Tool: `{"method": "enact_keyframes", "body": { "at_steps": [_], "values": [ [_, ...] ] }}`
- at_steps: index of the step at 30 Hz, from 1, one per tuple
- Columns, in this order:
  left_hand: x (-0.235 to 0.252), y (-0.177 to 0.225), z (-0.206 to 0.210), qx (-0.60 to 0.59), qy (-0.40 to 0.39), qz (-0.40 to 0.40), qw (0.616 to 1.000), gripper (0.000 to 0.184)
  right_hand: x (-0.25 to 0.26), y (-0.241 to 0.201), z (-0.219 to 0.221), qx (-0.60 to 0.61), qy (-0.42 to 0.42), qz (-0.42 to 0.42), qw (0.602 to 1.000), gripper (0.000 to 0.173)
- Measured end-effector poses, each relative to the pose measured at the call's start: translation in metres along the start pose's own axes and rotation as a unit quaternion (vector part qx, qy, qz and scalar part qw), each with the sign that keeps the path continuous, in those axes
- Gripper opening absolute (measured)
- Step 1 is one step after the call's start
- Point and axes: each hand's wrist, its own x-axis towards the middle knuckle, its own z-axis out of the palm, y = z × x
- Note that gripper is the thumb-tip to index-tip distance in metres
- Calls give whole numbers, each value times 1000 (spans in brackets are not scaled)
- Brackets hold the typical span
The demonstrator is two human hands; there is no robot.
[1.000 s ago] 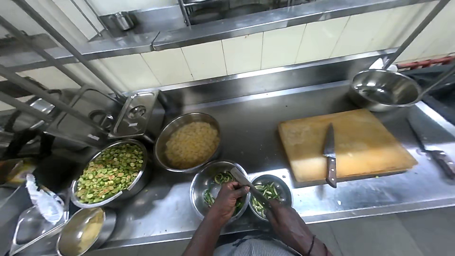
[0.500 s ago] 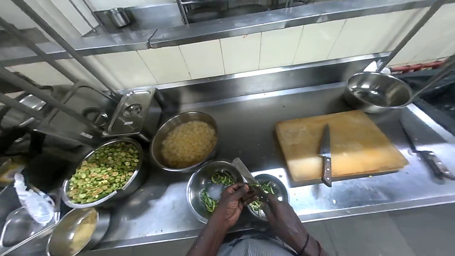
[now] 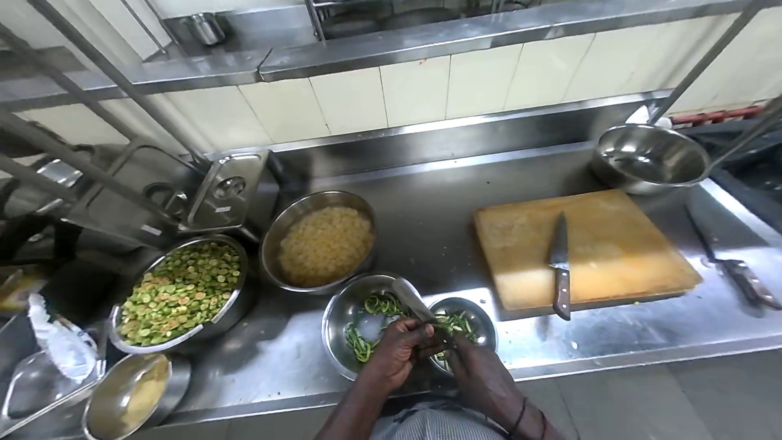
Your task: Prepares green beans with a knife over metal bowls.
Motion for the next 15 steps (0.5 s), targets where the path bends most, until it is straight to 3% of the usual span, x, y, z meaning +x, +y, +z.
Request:
{"method": "enact_keyframes", "body": {
  "at_steps": [5,15],
  "values": [
    [-2,-7,5,-56,42,23,997,9,-1,3,4,28,43,8,999,38],
    [-4,-8,3,12,55,7,998,8,-3,-8,-4,-34,-27,20,999,36]
  ]
}}
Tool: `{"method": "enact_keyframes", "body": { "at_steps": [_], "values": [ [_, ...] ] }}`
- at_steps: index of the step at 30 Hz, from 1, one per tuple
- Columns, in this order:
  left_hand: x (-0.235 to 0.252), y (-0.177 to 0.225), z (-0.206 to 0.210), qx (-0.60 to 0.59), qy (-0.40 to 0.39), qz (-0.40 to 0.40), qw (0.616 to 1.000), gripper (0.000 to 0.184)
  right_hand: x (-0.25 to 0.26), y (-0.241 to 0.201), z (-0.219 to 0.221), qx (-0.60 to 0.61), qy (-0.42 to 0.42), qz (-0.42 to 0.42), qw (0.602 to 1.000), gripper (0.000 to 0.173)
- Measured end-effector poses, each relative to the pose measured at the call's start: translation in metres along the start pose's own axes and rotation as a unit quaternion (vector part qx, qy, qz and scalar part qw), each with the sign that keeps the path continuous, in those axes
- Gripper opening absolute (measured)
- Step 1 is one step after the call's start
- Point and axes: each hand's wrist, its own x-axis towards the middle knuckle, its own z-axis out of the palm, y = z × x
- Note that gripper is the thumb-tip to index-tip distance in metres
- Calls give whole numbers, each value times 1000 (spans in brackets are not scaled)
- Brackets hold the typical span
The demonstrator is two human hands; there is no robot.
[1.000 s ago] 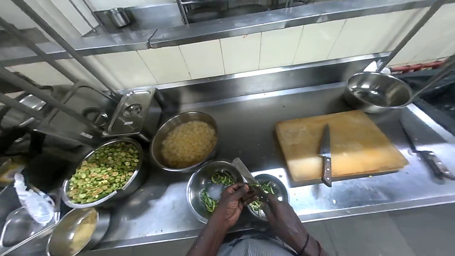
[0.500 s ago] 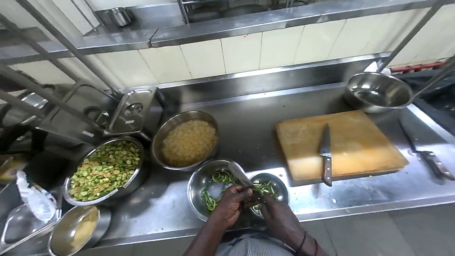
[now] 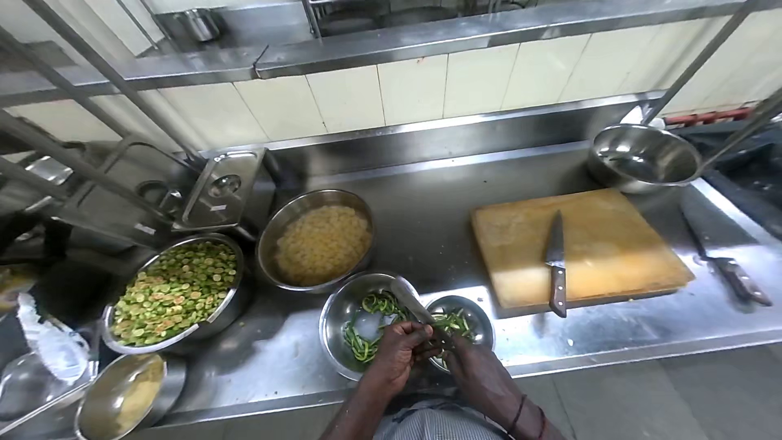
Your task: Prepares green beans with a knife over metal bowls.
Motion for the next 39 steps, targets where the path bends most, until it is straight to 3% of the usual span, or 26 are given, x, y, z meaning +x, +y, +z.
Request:
{"method": "enact_keyframes", "body": {
  "at_steps": [4,12,15,19,22,25,32,39],
  "values": [
    [2,2,-3,30,-6,-8,1000,5,3,2,4,3,-11,-21,1000,36],
    [4,3,4,86,-13,0,996,16,5,1,2,20,-24,-29,999,38],
    [8,4,2,131,-19,35,991,7,3,6,2,53,20,6,998,37],
    [8,7,0,98,-7,37,994,14,4,31,5,120,150,32,981,37],
    [8,8,4,77,9,31,997,13,11,47,3,182,168,37,968,46],
    [7,6,11,73,1,35,997,11,18,51,6,248,135,28,959,63],
    [7,-7,28,110,-40,56,992,11,28,38,14,458,69,12,886,34],
    [17,-18,27,221,-33,158,962,8,32,45,13,531,-31,60,844,47]
  ]
}}
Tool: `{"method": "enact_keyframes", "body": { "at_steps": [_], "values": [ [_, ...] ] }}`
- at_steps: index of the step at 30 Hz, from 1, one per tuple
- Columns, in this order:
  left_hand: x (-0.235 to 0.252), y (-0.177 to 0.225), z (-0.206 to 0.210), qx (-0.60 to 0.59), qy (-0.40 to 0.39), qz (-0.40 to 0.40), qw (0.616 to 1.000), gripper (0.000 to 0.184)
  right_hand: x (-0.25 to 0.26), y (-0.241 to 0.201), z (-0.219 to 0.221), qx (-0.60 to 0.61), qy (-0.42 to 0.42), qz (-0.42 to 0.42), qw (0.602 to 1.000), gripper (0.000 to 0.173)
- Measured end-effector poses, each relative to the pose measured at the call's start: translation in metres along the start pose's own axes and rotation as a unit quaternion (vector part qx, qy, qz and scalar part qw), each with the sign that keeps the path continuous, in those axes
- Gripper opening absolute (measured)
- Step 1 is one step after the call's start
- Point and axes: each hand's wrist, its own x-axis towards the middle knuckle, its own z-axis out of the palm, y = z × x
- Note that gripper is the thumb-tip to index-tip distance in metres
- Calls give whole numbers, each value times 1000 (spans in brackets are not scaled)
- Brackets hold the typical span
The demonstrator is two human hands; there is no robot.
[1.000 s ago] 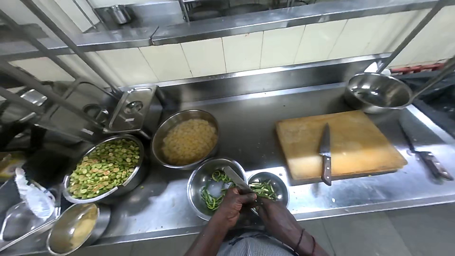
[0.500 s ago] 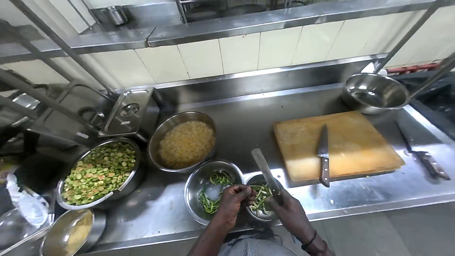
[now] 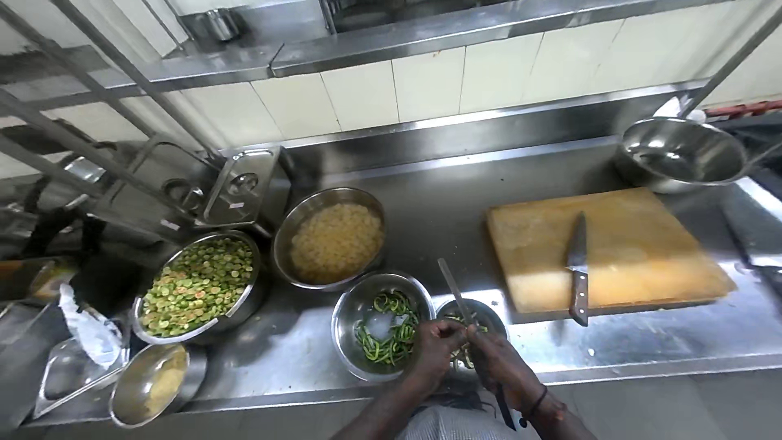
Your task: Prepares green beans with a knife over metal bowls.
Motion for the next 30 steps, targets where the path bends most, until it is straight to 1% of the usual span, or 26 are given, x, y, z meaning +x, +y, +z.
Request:
{"method": "enact_keyframes", "body": {
  "at_steps": [2,4,6,8,10,11,12,14,16,17,19,21,22,24,25,27,30],
  "values": [
    [3,-5,0,97,0,63,993,10,0,-1,-3,42,-26,44,998,48],
    [6,-7,-1,200,14,115,973,13,-2,-3,-7,69,-64,74,993,48],
    [9,-10,-4,279,28,137,950,16,-5,-3,-11,88,-115,87,986,48],
    [12,-12,-9,367,0,139,920,21,-8,-3,-13,108,-142,94,980,50],
    [14,-9,-11,444,-48,124,886,28,-7,-2,-17,134,-141,116,974,60],
    [16,-9,-13,463,-60,124,876,30,-6,-1,-19,142,-135,126,973,65],
    [19,-11,-17,468,-63,124,872,31,-6,0,-20,144,-122,131,973,68],
    [27,-14,-33,445,-39,124,886,29,-8,0,-22,135,-81,131,979,69],
    [29,0,-56,417,2,60,907,26,-11,0,-25,115,-36,127,985,68],
    [29,9,-70,415,30,23,909,24,-12,-1,-26,103,-16,126,986,67],
    [29,19,-94,447,69,-36,891,21,-14,-1,-30,87,9,120,989,65],
    [33,16,-110,509,58,-93,854,21,-13,-1,-32,80,22,108,991,64],
    [35,11,-114,533,41,-118,837,23,-13,-1,-32,75,24,102,992,64],
    [36,1,-111,551,18,-152,820,29,-11,-3,-31,60,26,95,993,63],
    [37,-4,-107,552,16,-164,818,33,-11,-4,-29,49,24,91,994,62],
    [39,-15,-99,555,21,-160,816,38,-10,-6,-25,25,18,78,996,60],
    [46,-26,-94,537,7,-171,826,36,-9,-5,-21,-1,13,70,997,57]
  ]
}}
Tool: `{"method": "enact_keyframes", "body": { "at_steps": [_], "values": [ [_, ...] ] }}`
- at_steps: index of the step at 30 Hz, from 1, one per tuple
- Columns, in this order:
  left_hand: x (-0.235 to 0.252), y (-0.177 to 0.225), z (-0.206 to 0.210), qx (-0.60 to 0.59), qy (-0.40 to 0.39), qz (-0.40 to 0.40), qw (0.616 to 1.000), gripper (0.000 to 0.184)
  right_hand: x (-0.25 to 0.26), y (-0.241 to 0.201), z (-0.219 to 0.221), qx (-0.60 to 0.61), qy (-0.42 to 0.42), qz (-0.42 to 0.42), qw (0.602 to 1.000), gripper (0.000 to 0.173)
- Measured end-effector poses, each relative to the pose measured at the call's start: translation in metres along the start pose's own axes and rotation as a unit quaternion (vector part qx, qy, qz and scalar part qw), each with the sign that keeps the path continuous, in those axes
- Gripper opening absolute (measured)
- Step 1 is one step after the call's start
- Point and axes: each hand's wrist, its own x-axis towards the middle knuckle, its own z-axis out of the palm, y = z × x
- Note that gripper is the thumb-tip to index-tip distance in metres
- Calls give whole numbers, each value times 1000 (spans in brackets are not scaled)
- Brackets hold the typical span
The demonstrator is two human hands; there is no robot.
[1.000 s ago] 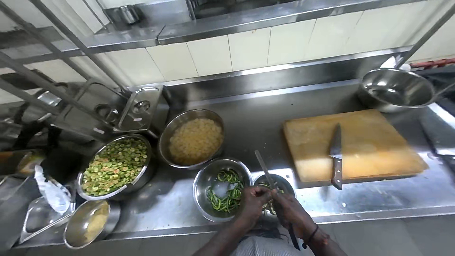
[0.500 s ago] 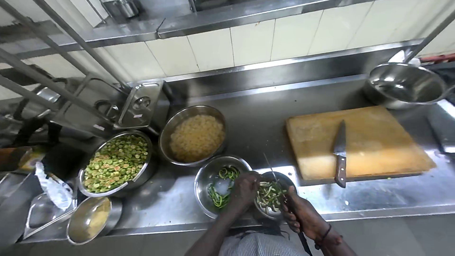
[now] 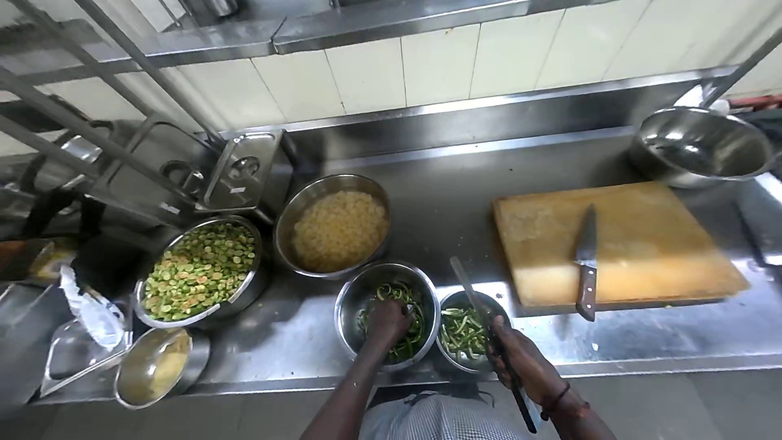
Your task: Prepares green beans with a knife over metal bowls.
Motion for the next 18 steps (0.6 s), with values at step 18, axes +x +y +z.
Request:
{"method": "enact_keyframes", "body": {
  "at_steps": [18],
  "values": [
    [-18,-31,-34,-351,114,11,929,25,3,8,-2,-62,-13,-61,996,46]
  ]
}}
